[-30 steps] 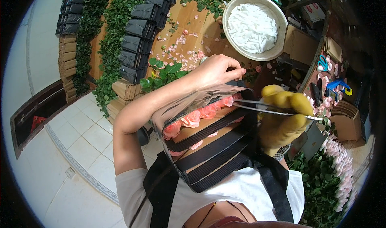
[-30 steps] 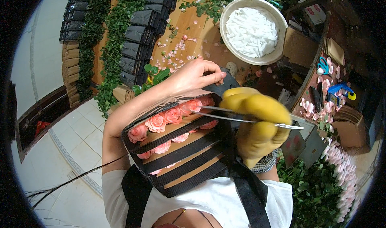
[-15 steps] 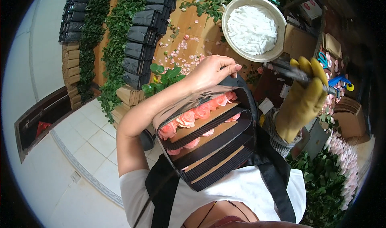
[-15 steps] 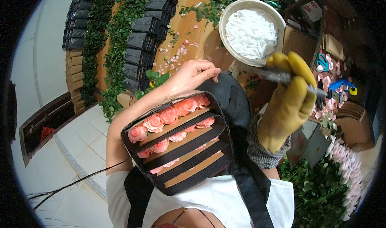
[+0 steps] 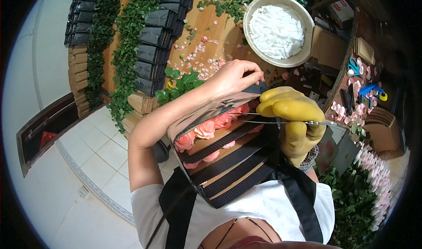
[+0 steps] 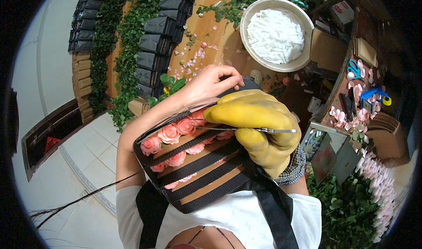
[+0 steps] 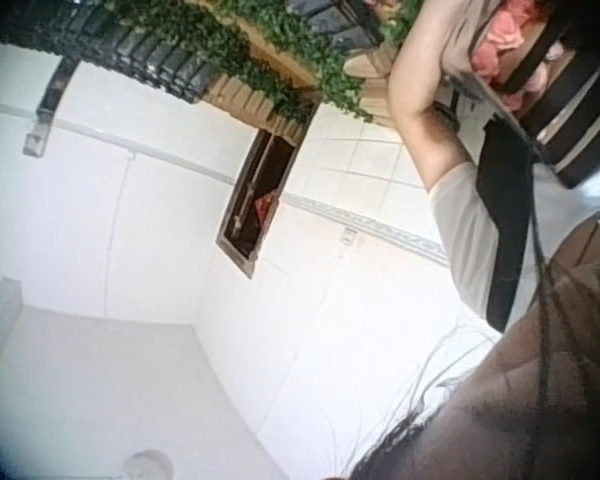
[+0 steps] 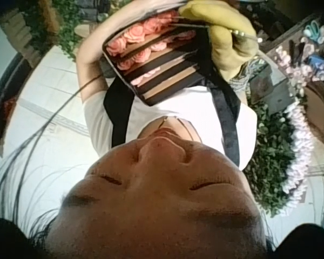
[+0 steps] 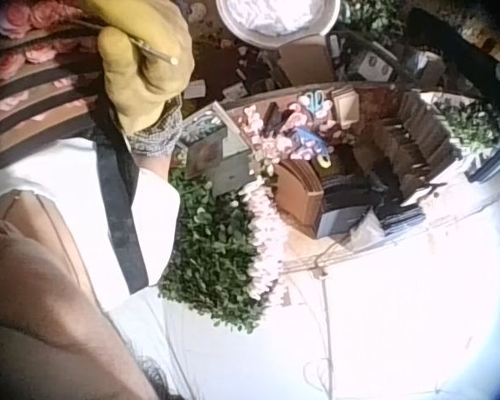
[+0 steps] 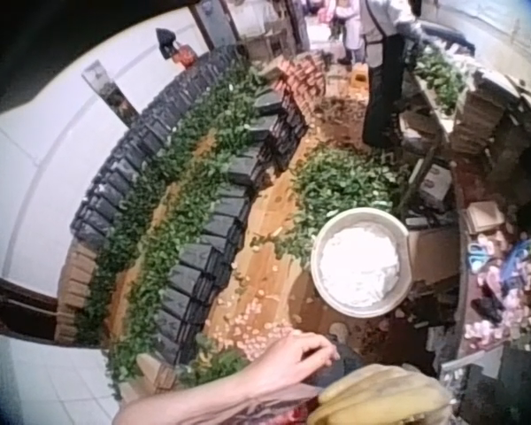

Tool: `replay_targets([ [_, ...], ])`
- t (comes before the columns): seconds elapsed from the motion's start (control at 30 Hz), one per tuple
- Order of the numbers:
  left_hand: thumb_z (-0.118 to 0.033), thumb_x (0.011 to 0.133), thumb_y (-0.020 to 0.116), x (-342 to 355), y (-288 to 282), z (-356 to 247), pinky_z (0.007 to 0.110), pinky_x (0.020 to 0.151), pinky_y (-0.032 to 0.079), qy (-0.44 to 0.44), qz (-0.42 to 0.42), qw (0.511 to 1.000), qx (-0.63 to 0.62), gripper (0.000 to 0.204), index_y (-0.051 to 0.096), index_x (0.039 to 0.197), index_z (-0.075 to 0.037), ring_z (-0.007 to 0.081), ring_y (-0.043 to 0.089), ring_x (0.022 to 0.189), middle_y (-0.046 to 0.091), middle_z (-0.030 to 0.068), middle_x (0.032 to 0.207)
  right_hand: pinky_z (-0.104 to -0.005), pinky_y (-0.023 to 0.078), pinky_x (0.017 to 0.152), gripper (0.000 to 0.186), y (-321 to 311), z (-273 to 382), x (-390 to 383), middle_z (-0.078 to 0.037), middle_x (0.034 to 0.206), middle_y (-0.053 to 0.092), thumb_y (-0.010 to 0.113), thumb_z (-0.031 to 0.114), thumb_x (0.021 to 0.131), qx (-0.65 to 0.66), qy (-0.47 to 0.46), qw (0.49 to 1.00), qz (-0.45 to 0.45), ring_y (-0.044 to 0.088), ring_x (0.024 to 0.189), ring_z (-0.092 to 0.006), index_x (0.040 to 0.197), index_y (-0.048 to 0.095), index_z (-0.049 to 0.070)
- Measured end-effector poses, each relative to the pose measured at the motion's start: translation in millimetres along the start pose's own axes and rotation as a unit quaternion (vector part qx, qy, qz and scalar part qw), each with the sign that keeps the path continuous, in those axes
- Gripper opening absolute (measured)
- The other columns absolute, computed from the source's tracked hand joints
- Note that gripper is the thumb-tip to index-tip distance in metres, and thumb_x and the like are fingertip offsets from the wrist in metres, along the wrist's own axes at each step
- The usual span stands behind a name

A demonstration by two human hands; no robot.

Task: The person picks up pink roses, places them into a black box, secures them with tape and plastic wrap, and uses tweezers to refine the arrangement.

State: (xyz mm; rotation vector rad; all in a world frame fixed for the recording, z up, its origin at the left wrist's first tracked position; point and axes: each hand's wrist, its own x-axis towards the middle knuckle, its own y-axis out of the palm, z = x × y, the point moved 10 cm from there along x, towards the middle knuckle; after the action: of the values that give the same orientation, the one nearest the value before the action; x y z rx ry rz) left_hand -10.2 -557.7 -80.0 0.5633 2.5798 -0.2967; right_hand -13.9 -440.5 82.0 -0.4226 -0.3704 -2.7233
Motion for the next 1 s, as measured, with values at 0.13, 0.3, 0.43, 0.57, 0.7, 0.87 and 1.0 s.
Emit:
replay_targets([
  [0.13, -0.022, 0.096, 0.06, 2, -2, 1, 0.03, 0.076, 0.053, 0.032, -0.022, 0.999, -0.01, 0.025, 0.071, 0.1, 0.0, 0.0157, 0.07, 0.082, 0.074, 0.0101, 0.088, -0.0447, 0.053, 0.069, 0.036, 1, 0, 4, -0.017, 0.085, 0.069, 0.059, 0.033, 0.099, 0.01, -0.021, 1.0, 0.009, 0.066, 0.077, -0.0332, 0.105, 0.064, -0.001],
  [0.3, -0.016, 0.1, 0.055, 0, -2, 2, 0.028, 0.081, 0.051, 0.009, 0.003, 1.0, 0.006, 0.023, 0.067, 0.101, 0.003, 0.0124, 0.066, 0.089, 0.069, 0.0069, 0.092, -0.0424, 0.053, 0.073, 0.042, -30, -25, -22, -0.015, 0.094, 0.066, 0.058, 0.038, 0.1, 0.093, 0.096, 0.98, -0.149, 0.063, 0.081, -0.0287, 0.116, 0.06, 0.0],
  [0.43, -0.015, 0.099, 0.06, -2, -6, -2, 0.026, 0.081, 0.05, -0.017, 0.002, 0.999, -0.031, 0.023, 0.063, 0.115, 0.001, 0.0098, 0.063, 0.089, 0.067, 0.0045, 0.089, -0.0446, 0.054, 0.093, 0.05, -73, -40, -16, -0.015, 0.109, 0.066, 0.055, 0.041, 0.101, 0.136, 0.129, 0.949, -0.255, 0.065, 0.099, -0.0257, 0.13, 0.054, 0.0],
  [0.57, -0.015, 0.096, 0.065, -1, -8, -1, 0.026, 0.084, 0.05, 0.014, -0.01, 0.999, -0.049, 0.039, 0.054, 0.131, -0.003, 0.0097, 0.062, 0.092, 0.066, 0.0047, 0.096, -0.0379, 0.051, 0.096, 0.041, -99, -53, -8, -0.017, 0.113, 0.07, 0.055, 0.03, 0.103, -0.06, 0.119, 0.959, -0.249, 0.067, 0.102, -0.0235, 0.126, 0.06, -0.002],
  [0.7, -0.02, 0.095, 0.067, -1, -7, -8, 0.028, 0.086, 0.052, 0.053, 0.001, 0.988, -0.143, 0.04, 0.057, 0.13, -0.001, 0.0127, 0.065, 0.091, 0.068, 0.0053, 0.102, -0.0257, 0.051, 0.085, 0.027, -93, -98, -31, -0.013, 0.11, 0.071, 0.058, 0.014, 0.101, -0.033, 0.239, 0.95, -0.199, 0.065, 0.099, -0.0148, 0.121, 0.065, -0.003],
  [0.87, -0.019, 0.095, 0.068, -1, -4, 0, 0.024, 0.078, 0.051, -0.005, 0.026, 0.997, -0.077, 0.02, 0.072, 0.098, 0.001, 0.0057, 0.063, 0.085, 0.072, 0.0019, 0.087, -0.0261, 0.051, 0.085, 0.029, -67, -114, -38, -0.015, 0.111, 0.071, 0.057, 0.011, 0.099, 0.058, 0.309, 0.935, -0.167, 0.065, 0.099, -0.0145, 0.123, 0.062, -0.005],
  [1.0, -0.02, 0.094, 0.069, -2, -4, 2, 0.024, 0.073, 0.05, -0.011, 0.024, 0.994, -0.108, 0.021, 0.072, 0.097, 0.001, 0.004, 0.06, 0.08, 0.071, 0.0006, 0.085, -0.0291, 0.051, 0.092, 0.03, -64, -115, -38, -0.015, 0.112, 0.07, 0.058, 0.008, 0.097, 0.045, 0.353, 0.928, -0.109, 0.065, 0.101, -0.0168, 0.125, 0.061, -0.005],
])
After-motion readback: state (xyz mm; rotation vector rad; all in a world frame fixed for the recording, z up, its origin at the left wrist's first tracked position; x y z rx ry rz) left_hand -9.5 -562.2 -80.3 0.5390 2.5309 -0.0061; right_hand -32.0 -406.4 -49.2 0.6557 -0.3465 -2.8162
